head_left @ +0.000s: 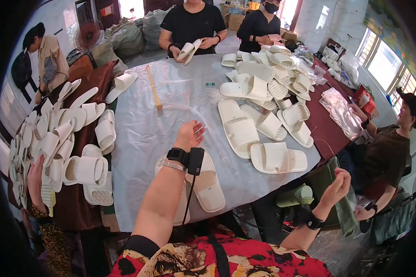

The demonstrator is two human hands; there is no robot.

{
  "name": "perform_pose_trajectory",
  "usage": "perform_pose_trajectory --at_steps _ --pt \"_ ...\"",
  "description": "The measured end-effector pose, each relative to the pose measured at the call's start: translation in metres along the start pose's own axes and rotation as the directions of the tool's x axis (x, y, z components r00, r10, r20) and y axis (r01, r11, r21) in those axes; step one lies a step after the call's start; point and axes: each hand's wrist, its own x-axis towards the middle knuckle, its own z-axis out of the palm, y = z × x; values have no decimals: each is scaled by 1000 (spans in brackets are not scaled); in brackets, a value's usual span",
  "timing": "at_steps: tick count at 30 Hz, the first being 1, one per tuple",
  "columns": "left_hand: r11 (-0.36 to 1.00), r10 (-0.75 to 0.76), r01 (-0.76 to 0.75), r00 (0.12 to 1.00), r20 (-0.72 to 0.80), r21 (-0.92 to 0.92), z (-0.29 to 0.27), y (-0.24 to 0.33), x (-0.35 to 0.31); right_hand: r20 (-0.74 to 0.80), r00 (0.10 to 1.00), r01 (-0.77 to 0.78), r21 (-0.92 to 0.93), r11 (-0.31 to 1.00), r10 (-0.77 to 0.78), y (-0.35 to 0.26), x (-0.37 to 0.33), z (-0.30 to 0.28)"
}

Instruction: Stitch the upper fabric of white slippers to the soles using a sewing needle and thread in a manufacturing setting.

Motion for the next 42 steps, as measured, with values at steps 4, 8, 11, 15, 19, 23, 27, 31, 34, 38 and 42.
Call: perform_pose_trajectory --at_steps 4,8,11,15,19,23,27,31,34,38,42 --pt "870 399 -358 915 -57 339 15 -10 -48 148 989 2 23 1000 -5 -24 -17 37" --pt "715 62 -398 856 514 576 18 -35 -100 458 862 169 146 975 -218 -64 -56 89" --pt "804 -91 -300 791 605 513 17 -51 -151 642 641 195 394 898 -420 -98 -86 124" --pt "954 6 -165 845 534 249 -7 -53 -156 774 403 158 467 870 -489 -108 -114 128" --pt "886 205 -352 882 425 302 -32 -46 -162 866 270 137 398 907 -421 -96 -120 123" --pt "718 271 -493 848 455 492 -30 -58 -181 801 469 119 360 925 -372 -112 -116 131" --pt "675 319 -611 747 584 413 -34 -93 -180 692 580 51 497 866 -431 -146 -121 149" --pt "628 360 -684 679 640 373 -39 -94 -189 645 580 58 576 816 -497 -162 -128 155" --pt "695 307 -613 726 615 376 -47 -99 -186 626 581 72 598 798 -521 -168 -131 156" --pt "763 326 -592 699 637 259 -47 -104 -193 625 555 99 605 790 -549 -168 -133 155" --pt "818 228 -500 736 637 284 -53 -102 -193 629 533 98 619 779 -566 -172 -133 158"
